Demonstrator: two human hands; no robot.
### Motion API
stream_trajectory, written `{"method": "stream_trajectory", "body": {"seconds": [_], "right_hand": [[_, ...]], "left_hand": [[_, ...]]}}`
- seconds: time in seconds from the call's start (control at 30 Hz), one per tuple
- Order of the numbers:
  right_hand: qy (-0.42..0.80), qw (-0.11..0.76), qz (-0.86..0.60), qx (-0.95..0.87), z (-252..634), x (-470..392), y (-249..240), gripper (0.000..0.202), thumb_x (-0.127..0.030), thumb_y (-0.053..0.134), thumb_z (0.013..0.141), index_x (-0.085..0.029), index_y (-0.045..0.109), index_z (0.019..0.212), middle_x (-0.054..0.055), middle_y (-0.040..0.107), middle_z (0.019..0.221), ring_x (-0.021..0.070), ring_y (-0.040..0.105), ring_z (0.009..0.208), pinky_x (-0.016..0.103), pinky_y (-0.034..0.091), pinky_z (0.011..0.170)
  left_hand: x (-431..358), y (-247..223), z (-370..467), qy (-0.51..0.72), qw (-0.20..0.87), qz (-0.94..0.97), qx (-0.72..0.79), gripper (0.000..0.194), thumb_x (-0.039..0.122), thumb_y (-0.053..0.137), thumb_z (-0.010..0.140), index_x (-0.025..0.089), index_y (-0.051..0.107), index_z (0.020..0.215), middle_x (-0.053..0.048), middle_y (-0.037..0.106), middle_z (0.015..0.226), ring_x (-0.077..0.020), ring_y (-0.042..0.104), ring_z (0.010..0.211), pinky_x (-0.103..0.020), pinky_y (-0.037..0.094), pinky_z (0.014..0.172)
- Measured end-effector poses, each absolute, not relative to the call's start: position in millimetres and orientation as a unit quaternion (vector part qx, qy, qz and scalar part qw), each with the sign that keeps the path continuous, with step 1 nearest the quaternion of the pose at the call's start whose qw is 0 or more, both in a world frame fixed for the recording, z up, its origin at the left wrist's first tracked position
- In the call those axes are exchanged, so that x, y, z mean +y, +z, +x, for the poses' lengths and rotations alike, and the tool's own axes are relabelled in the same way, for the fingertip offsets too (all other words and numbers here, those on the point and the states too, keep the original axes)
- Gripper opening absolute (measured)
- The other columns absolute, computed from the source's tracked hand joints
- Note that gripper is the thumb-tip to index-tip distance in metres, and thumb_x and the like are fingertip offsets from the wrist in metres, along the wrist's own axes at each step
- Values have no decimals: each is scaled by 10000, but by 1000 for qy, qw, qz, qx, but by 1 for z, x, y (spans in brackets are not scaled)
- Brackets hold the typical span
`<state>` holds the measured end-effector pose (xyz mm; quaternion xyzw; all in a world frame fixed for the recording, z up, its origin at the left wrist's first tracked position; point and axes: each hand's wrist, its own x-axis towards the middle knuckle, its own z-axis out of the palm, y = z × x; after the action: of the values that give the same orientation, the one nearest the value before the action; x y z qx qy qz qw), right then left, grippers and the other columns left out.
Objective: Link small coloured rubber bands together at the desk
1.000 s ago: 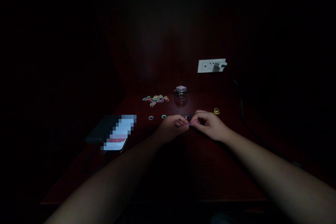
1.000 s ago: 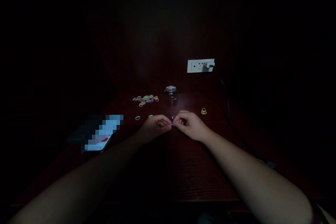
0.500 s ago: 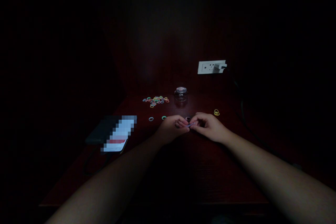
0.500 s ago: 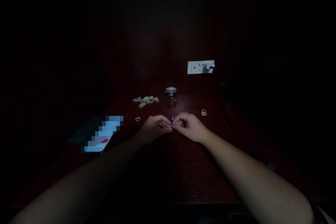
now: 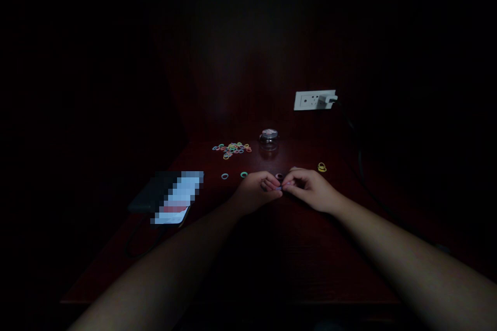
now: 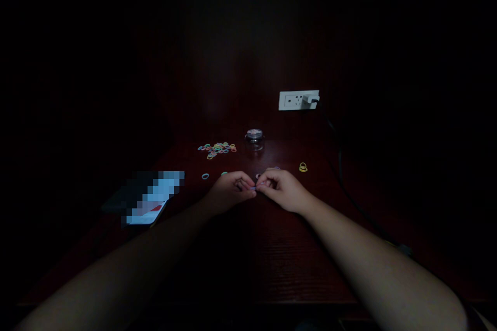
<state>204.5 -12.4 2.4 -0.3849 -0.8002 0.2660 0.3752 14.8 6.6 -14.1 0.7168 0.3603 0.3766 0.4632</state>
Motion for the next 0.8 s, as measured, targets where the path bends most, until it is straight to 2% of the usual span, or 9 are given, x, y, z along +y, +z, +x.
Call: {"method": "stream_trajectory", "body": {"seconds": [0.57,0.8], "right_hand": [[229,391,-373,-810,207,-9,1,88,-170,545,790,-157,624,827,30,559,770,131,519,687,261,419,625],[222,391,-380,-808,208,-10,2,81,-181,538,792,-153,612,807,28,557,766,127,514,682,257,414,623]], "left_hand": [[10,-20,13,368,460,728,351,221,263,704,664,125,621,815,-10,622,735,-84,549,649,-209,440,605],[9,-19,13,364,462,727,353,199,268,683,684,124,619,805,-9,615,727,-82,536,635,-207,426,597]]}}
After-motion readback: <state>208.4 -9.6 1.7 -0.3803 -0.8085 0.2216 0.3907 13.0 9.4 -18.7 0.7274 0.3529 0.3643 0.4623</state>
